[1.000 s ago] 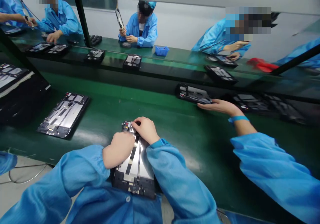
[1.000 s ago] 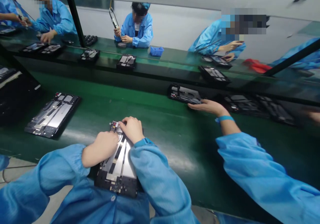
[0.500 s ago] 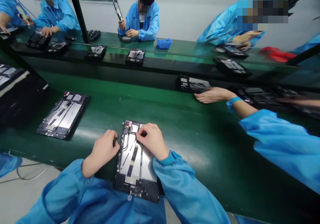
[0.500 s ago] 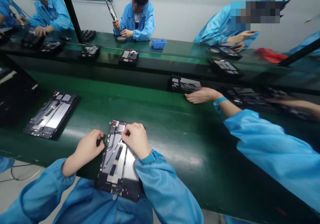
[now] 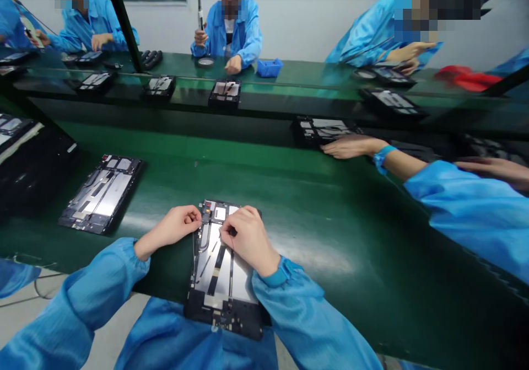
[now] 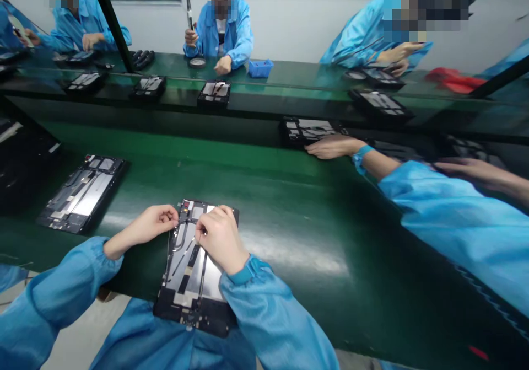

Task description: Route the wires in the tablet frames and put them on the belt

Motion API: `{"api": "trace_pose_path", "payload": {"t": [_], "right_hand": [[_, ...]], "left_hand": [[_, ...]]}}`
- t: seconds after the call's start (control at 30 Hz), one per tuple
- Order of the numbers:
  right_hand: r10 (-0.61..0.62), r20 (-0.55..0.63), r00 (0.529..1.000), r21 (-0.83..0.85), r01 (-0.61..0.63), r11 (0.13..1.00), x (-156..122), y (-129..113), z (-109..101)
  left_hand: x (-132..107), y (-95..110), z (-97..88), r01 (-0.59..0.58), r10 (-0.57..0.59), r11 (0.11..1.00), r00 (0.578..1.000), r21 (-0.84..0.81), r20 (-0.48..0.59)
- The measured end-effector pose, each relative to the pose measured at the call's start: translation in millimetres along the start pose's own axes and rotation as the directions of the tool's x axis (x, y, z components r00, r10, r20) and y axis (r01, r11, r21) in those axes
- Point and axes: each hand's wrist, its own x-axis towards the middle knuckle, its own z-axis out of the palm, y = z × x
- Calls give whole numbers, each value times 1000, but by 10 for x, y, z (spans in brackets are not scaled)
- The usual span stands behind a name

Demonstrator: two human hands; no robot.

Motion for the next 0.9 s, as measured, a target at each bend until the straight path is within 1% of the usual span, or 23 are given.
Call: {"api": "trace_pose_path", "payload": {"t": [0.1, 0.2, 0.3, 0.4, 0.53, 0.7, 0.8, 0.9], "right_hand": [[14, -46, 999, 7, -14, 1000, 11, 7, 0], [21, -79, 997, -31, -24, 999, 82, 39, 36], [-7, -8, 1000, -97, 6, 995, 115, 32, 52], [-12, 66, 998, -123, 20, 992, 64, -18, 18], [-16, 69, 998, -44, 19, 999, -37, -42, -34], [2, 41, 999, 89, -6, 996, -88, 26, 7], [19, 21, 1000, 142, -21, 990, -102, 54, 46], [22, 9, 1000, 168, -23, 986, -112, 60, 57]], "left_hand": [[27, -8, -36, 29, -27, 999, 998, -28, 53], [47, -7, -53, 50, -46, 997, 996, -55, 72], [52, 17, -67, 75, -66, 992, 993, -97, 95], [53, 57, -84, 94, -82, 990, 990, -107, 114], [76, 87, -103, 93, -79, 991, 989, -101, 128], [113, 73, -115, 100, -89, 992, 986, -74, 141], [121, 65, -113, 107, -89, 988, 984, -111, 154], [103, 62, -81, 135, -103, 972, 981, -191, 166]]}}
